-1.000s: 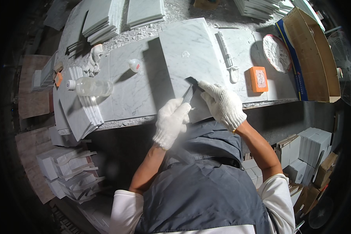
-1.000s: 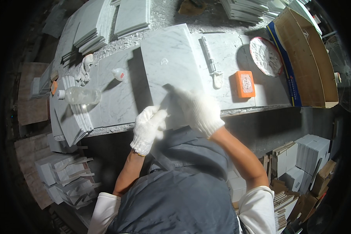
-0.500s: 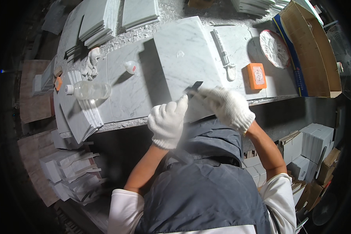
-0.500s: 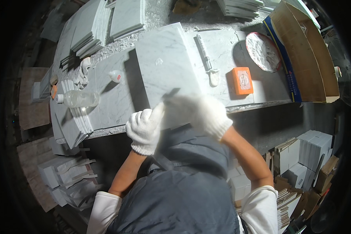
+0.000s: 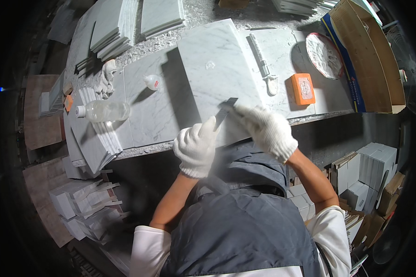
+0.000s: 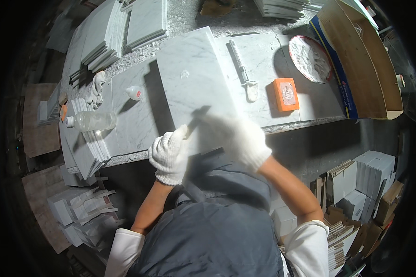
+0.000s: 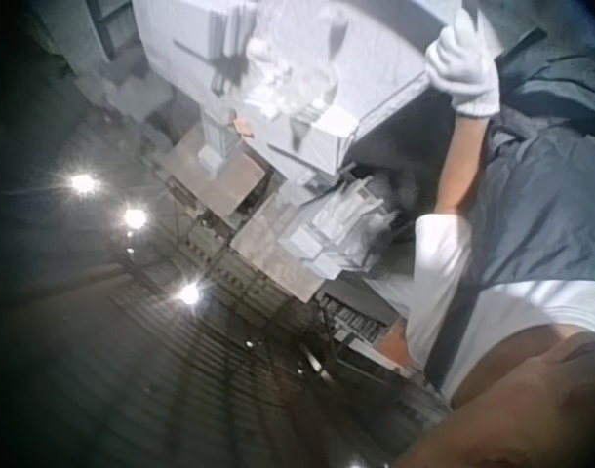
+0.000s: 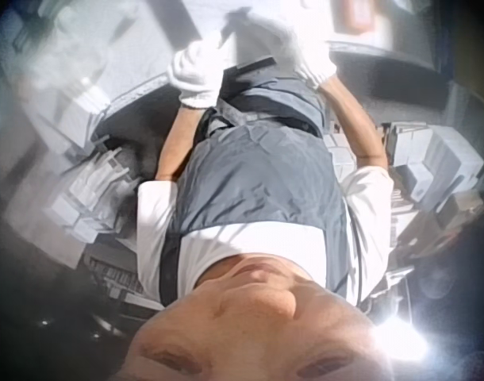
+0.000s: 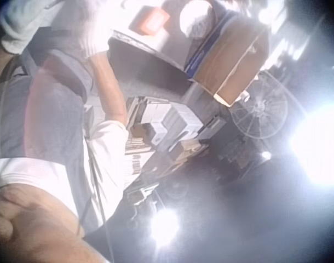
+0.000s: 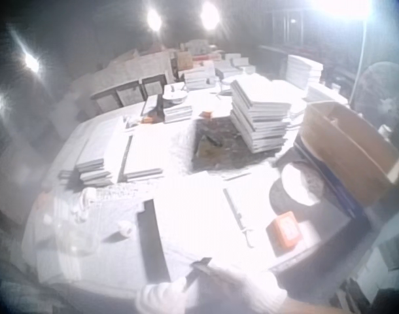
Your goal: The person wipes a white tile with a cloth, then uses a marker to write on it. They place the tile on a stack, pick up another tile, and use a scraper to remove residue from its surface. The person repeats the scraping and wiping process on multiple tiles.
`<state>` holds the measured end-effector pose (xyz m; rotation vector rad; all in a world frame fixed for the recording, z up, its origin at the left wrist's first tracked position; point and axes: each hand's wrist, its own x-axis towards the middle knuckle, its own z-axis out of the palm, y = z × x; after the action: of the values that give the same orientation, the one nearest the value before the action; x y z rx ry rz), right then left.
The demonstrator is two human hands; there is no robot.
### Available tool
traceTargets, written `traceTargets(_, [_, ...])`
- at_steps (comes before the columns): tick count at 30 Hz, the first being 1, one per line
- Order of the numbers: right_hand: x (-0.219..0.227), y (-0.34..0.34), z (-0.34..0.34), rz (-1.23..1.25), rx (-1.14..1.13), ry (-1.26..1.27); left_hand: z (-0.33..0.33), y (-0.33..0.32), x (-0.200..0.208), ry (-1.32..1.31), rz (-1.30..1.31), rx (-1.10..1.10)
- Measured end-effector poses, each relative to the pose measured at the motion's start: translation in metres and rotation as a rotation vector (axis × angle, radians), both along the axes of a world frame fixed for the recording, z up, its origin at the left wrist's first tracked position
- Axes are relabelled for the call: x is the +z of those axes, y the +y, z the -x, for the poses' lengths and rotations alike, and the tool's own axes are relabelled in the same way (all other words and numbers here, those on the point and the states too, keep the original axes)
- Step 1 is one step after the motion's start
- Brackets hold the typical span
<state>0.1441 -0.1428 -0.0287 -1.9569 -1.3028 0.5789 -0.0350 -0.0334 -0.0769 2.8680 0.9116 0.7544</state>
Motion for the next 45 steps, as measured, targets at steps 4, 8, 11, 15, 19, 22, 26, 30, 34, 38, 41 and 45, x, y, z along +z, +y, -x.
traceTargets(4, [-0.002, -0.003, 0.004, -0.066, 0.025, 0.163, 0.001, 0.0, -0.001, -0.014, 0.022, -0.006])
traceTargets(8, [-0.002, -0.001, 0.006, -0.024, 0.037, -0.066, 0.001, 0.001, 0.0, -0.02, 0.04, -0.025])
traceTargets(11, [0.001, -0.002, 0.005, 0.07, -0.123, 0.157, 0.001, 0.002, 0.002, -0.017, 0.049, -0.019])
traceTargets(15, [0.003, -0.004, 0.005, -0.124, 0.106, -0.032, -0.004, 0.003, 0.006, -0.076, 0.114, 0.02])
traceTargets(19, [0.0, -0.004, 0.004, -0.162, -0.3, 0.36, -0.006, 0.003, 0.018, -0.301, 0.708, 0.124])
traceTargets(22, [-0.006, 0.0, 0.005, -0.148, -0.187, 0.123, -0.007, 0.005, 0.031, -0.17, 1.253, 0.369])
traceTargets(26, [-0.009, 0.008, 0.008, -0.022, -0.162, 0.014, -0.011, 0.009, 0.043, -0.141, 1.373, 0.384])
traceTargets(30, [-0.007, 0.012, 0.008, 0.115, -0.099, -0.131, -0.013, 0.012, 0.044, -0.184, 1.455, 0.374])
traceTargets(34, [-0.007, 0.013, 0.008, 0.095, -0.097, -0.086, -0.012, 0.013, 0.042, -0.215, 1.473, 0.335])
traceTargets(38, [-0.01, 0.012, 0.01, 0.07, -0.074, -0.077, -0.011, 0.014, 0.043, -0.256, 1.549, 0.341])
traceTargets(41, [-0.01, 0.013, 0.01, 0.066, -0.084, -0.082, -0.012, 0.013, 0.044, -0.266, 1.573, 0.33])
traceTargets(45, [-0.004, 0.014, 0.008, 0.141, -0.065, -0.072, -0.013, 0.01, 0.044, -0.273, 1.546, 0.346])
